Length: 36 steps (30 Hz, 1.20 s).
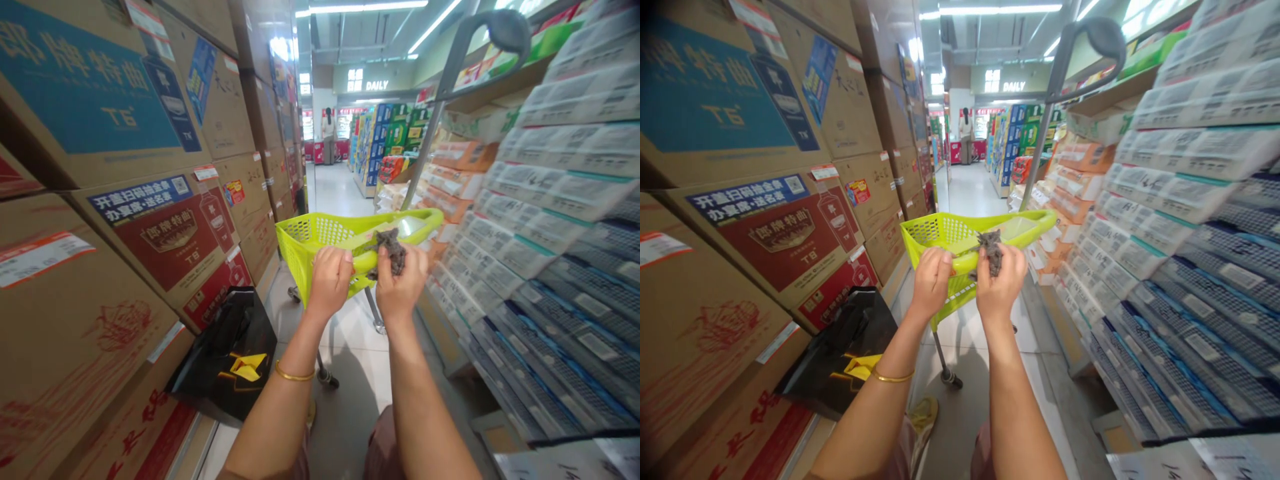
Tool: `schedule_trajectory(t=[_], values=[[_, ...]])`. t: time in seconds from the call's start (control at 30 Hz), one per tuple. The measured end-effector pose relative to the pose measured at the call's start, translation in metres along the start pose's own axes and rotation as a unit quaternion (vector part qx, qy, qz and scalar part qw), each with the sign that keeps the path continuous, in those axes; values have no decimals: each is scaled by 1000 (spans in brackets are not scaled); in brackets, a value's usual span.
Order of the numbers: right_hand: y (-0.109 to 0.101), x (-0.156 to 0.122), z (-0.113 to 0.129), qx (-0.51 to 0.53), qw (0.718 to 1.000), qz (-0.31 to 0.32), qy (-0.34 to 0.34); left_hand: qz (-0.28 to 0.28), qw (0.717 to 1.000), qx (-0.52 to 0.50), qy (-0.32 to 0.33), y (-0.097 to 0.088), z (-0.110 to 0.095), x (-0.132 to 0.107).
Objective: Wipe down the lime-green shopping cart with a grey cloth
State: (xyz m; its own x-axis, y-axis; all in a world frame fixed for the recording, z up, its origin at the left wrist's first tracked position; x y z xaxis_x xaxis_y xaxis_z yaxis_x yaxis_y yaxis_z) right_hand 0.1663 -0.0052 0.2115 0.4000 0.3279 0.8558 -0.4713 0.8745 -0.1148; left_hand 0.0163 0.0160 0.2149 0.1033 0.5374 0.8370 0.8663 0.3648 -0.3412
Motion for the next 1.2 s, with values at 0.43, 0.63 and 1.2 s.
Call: schedule_trajectory(t=[0.43,0.63,1.2], values=[[18,-24,49,-18,995,25,-95,-12,1000,-15,-3,-11,10,1],[10,-3,2,-23,1000,-10,-10,-1,999,-34,-8,-12,9,0],[16,-22,42,-8,993,32,-113,-13,999,-34,1,-14,10,1]])
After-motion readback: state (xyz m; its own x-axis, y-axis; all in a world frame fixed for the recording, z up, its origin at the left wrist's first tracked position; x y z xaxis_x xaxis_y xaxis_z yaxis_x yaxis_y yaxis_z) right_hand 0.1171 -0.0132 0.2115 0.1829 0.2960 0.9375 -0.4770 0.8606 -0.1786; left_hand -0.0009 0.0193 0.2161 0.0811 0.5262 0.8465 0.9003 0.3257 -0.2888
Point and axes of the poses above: each hand's wrist, its own x-axis towards the middle knuckle, its own y-axis out of the palm, z = x × y, the point moved 7 cm from there along x, towards the middle knuckle, and after that the axes turned 7 degrees about -x, right-handed, at the moved point
